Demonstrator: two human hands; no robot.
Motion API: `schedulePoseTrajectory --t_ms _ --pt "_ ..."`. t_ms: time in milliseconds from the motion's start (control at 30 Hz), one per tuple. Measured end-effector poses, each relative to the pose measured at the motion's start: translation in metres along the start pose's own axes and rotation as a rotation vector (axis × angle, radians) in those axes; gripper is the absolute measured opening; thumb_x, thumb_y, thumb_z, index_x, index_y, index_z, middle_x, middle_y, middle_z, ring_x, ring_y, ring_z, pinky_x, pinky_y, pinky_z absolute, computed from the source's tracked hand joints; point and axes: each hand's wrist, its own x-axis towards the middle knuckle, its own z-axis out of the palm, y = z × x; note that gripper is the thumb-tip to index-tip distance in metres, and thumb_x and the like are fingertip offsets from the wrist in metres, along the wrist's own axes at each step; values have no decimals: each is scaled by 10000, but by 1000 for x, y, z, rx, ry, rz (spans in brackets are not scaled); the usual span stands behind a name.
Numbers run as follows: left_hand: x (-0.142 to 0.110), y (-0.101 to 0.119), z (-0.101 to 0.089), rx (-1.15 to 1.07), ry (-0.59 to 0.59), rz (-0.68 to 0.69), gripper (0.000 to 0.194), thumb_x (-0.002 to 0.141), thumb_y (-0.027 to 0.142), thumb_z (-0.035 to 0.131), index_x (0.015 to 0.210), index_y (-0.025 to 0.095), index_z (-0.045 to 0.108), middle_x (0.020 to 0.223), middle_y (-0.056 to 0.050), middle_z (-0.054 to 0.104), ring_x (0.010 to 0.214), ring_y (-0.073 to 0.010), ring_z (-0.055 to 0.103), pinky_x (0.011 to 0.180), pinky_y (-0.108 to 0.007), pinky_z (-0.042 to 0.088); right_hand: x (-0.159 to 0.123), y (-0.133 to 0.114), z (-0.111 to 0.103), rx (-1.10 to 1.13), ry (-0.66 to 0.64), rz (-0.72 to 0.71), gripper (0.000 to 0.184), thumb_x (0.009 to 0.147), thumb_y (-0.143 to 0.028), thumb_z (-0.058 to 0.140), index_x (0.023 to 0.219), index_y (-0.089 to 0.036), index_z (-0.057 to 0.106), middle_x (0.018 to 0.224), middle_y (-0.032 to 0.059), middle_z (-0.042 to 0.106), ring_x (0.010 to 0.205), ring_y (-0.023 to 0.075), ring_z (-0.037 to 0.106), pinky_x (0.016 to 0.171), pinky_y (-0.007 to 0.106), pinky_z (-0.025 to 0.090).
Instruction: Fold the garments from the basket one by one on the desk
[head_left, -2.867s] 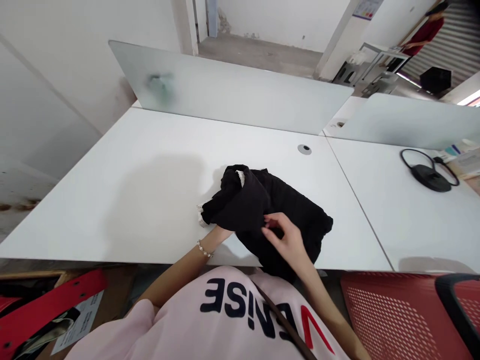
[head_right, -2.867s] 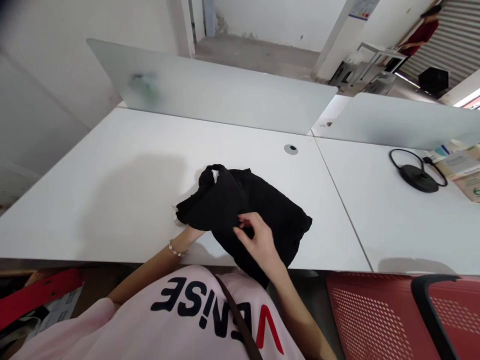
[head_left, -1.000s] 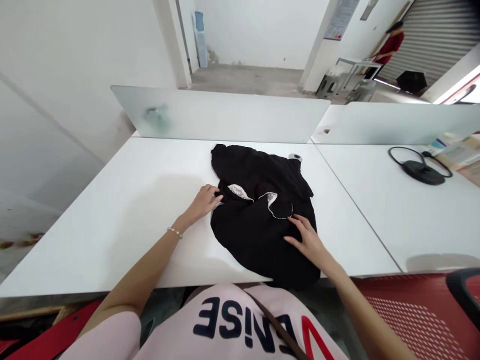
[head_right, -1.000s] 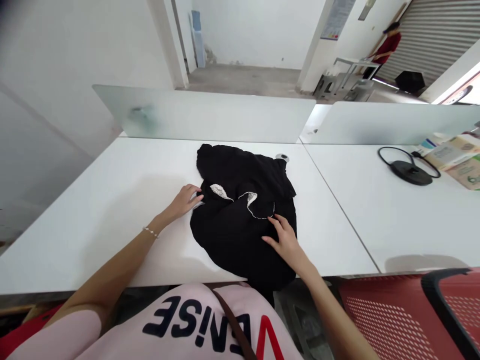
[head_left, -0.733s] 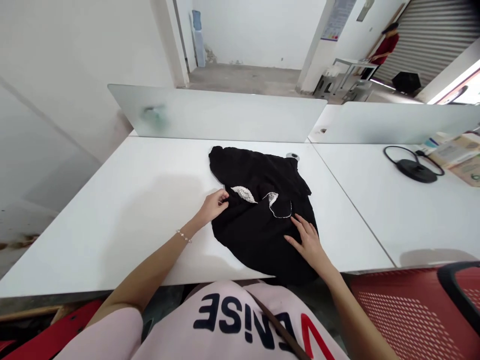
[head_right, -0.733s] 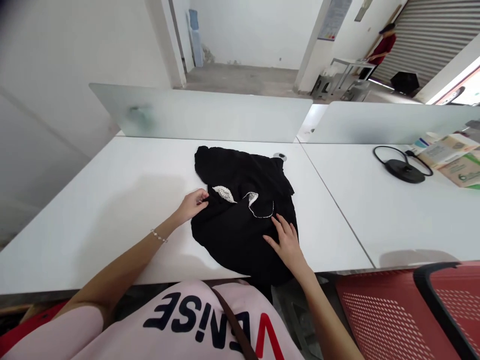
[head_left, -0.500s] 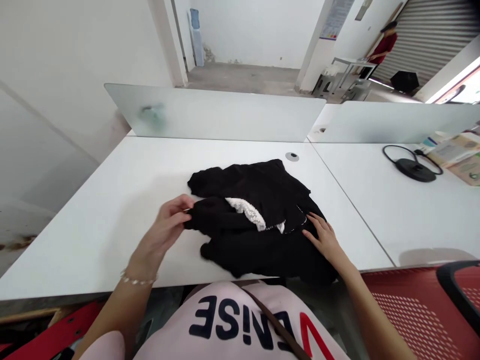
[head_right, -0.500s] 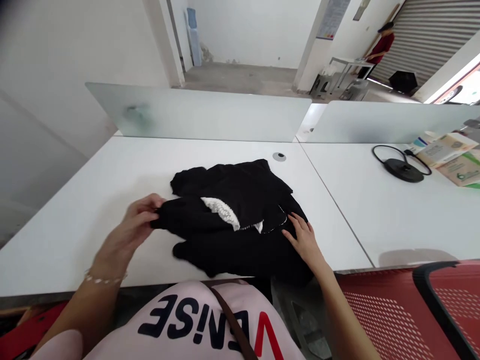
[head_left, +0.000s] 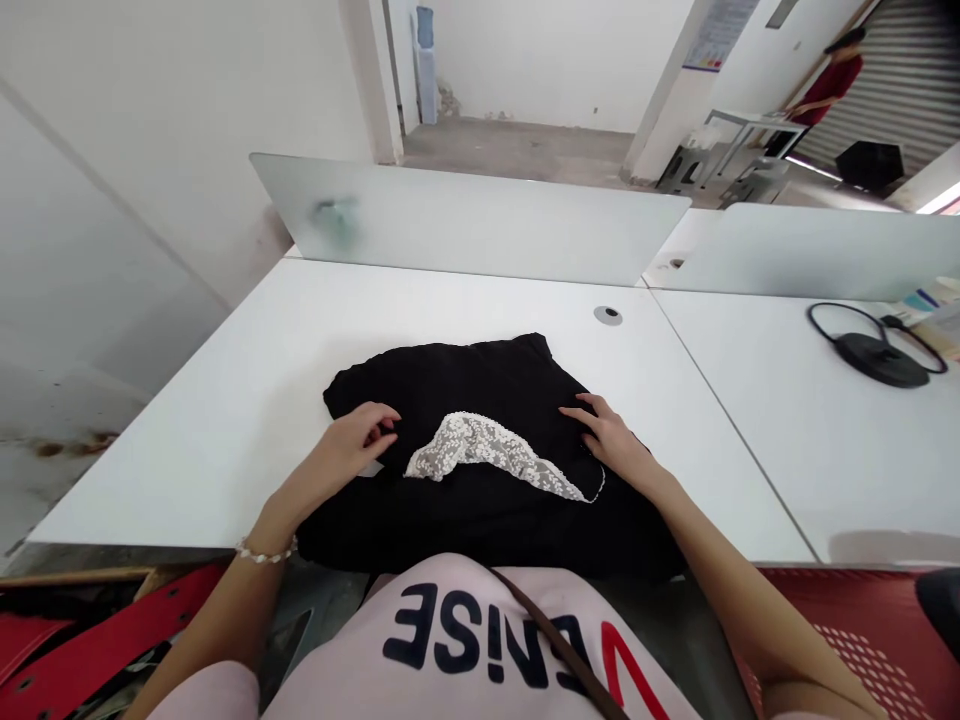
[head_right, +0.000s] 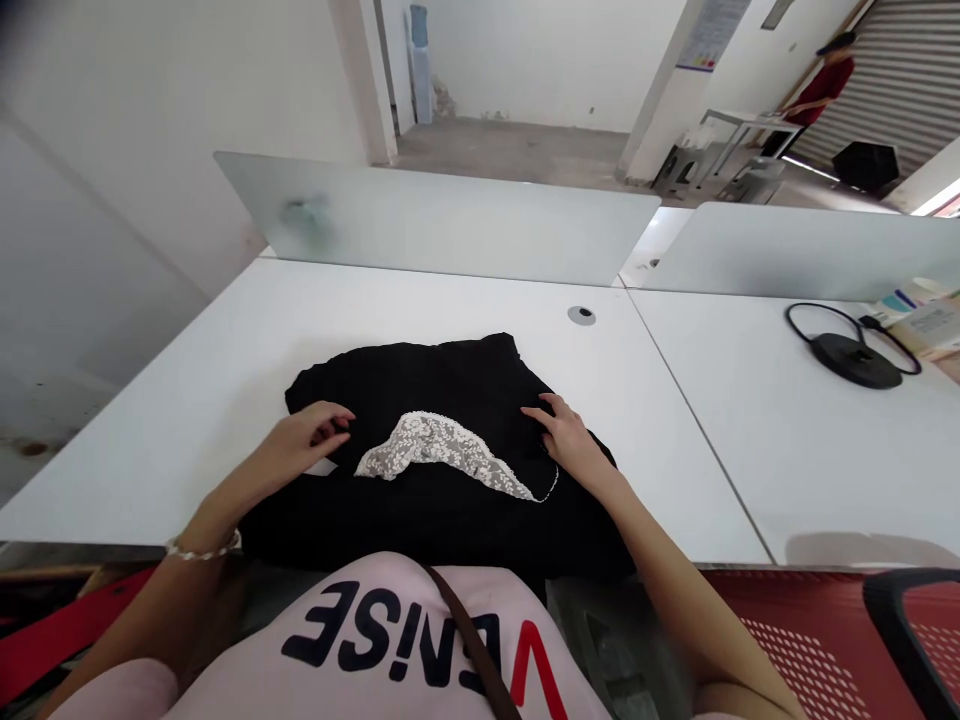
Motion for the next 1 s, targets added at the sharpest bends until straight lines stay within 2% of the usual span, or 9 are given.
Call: schedulePoseTrajectory --t_ms 133,267,433,500,633,700,800,900,1000 --pt "0 -23 16 104 -178 140 344 898 428 597 1179 232 630 1258 -90 594 1211 -268 550 1043 -421 474 10 2 4 36 46 18 372 813 -73 436 1044 -197 700 1299 125 547 1168 271 607 1021 473 521" --pt "-5 -39 23 82 -214 142 527 762 441 747 1218 216 607 1308 -114 563 1234 -290 532 1071 -436 458 9 -8 -14 170 92 41 206 780 -131 453 846 -194 637 1100 87 638 945 211 651 873 381 553" --pt "6 -26 15 -37 -216 217 164 837 281 576 955 207 663 1118 -77 642 1064 -236 596 948 -366 487 13 -23 -50 344 13 130 182 797 -284 498 836 -198 654 982 56 670 812 181 620 732 317 508" --pt "24 -18 7 -229 -138 163 140 839 307 575 882 199 653 958 -54 656 917 -204 614 854 -326 496 26 -18 -62 527 -4 233 193 771 -334 520 807 -192 645 880 50 667 778 179 614 695 301 494" --pt "66 -8 1 -619 158 -64 290 803 474 658 843 191 608 815 -30 610 755 -170 559 669 -266 465 60 4 -63 721 48 454 305 746 -469 526 618 -193 526 601 26 555 608 151 542 570 274 444" --pt "77 -6 7 -666 148 -101 339 791 512 684 853 194 584 807 -19 584 726 -155 529 625 -244 432 68 11 -54 680 3 481 365 715 -520 587 582 -184 534 552 20 538 556 142 515 528 270 420" --pt "74 -8 18 -520 32 -24 331 831 512 656 853 195 564 811 -9 555 736 -151 515 637 -240 414 60 13 -40 634 -96 478 392 678 -541 694 619 -161 620 551 9 565 541 139 515 509 258 405" --pt "59 -16 22 -255 -10 55 285 885 477 591 855 194 562 835 -11 571 764 -162 532 686 -261 427 41 14 -34 496 -161 395 416 770 -583 659 693 -174 662 635 11 622 601 153 566 539 258 433" --pt "48 -18 19 -37 -20 69 238 911 435 562 945 200 580 916 -24 614 822 -195 588 755 -303 467 29 16 -35 217 -111 237 330 845 -522 619 801 -204 694 851 56 690 748 200 641 678 320 518"
